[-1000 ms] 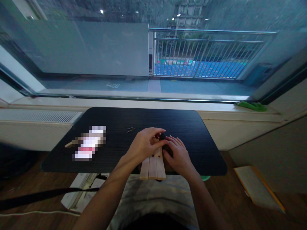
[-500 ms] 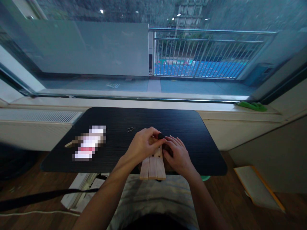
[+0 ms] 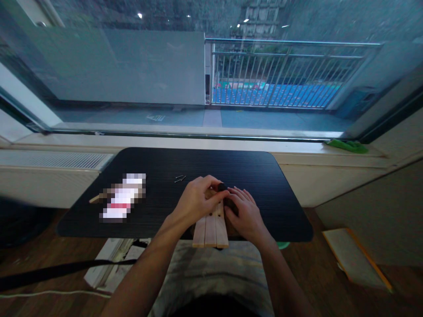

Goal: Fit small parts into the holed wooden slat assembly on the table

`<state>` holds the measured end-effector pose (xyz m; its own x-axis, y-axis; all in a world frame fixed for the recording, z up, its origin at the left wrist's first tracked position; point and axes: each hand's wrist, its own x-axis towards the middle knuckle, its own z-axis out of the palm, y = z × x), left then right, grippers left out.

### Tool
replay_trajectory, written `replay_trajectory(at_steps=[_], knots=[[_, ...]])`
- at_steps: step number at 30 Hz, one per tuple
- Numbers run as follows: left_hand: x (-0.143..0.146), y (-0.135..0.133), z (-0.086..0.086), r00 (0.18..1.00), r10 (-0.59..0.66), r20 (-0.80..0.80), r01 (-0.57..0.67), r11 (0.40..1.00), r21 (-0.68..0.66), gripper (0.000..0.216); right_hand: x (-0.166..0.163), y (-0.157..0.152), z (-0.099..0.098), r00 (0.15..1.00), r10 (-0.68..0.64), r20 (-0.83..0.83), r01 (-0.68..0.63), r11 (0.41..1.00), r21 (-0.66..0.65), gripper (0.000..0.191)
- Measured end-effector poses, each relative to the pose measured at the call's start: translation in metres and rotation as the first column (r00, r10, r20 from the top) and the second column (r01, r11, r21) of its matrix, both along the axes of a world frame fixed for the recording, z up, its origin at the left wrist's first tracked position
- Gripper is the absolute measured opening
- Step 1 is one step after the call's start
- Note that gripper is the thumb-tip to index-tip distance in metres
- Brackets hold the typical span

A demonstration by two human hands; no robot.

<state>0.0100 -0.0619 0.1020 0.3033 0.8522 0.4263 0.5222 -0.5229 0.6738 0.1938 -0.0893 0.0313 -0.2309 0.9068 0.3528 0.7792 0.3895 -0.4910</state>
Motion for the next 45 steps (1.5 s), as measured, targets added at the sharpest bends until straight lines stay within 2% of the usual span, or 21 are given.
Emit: replay_trajectory(at_steps=[17, 35, 41, 45], knots=[[-0.0024, 0.0015, -0.003, 1.0, -0.017, -0.014, 0.018, 0.998, 0.063, 0.017, 0.0007, 0.0008, -0.0018, 1.0, 0.002, 0.019, -0.002, 1.0, 0.011, 0.033], [-0.0011, -0.0007, 0.0021, 0.997, -0.081, -0.013, 0.081, 0.996, -0.033, 0.018, 0.0001, 0.0002, -0.0018, 1.0, 0.004, 0.005, -0.004, 1.0, 0.001, 0.035], [-0.0027, -0.0009, 0.0032, 0.987, -0.134, -0.089, 0.135, 0.991, -0.001, 0.02, -0.0004, 0.0001, -0.0011, 1.0, -0.003, 0.008, 0.003, 1.0, -0.002, 0.035], [-0.0032, 0.0, 0.0033, 0.983, -0.102, -0.152, 0.105, 0.994, 0.014, 0.022, -0.0007, 0.0003, -0.0005, 1.0, 0.0, -0.007, 0.0, 1.0, -0.006, 0.035]])
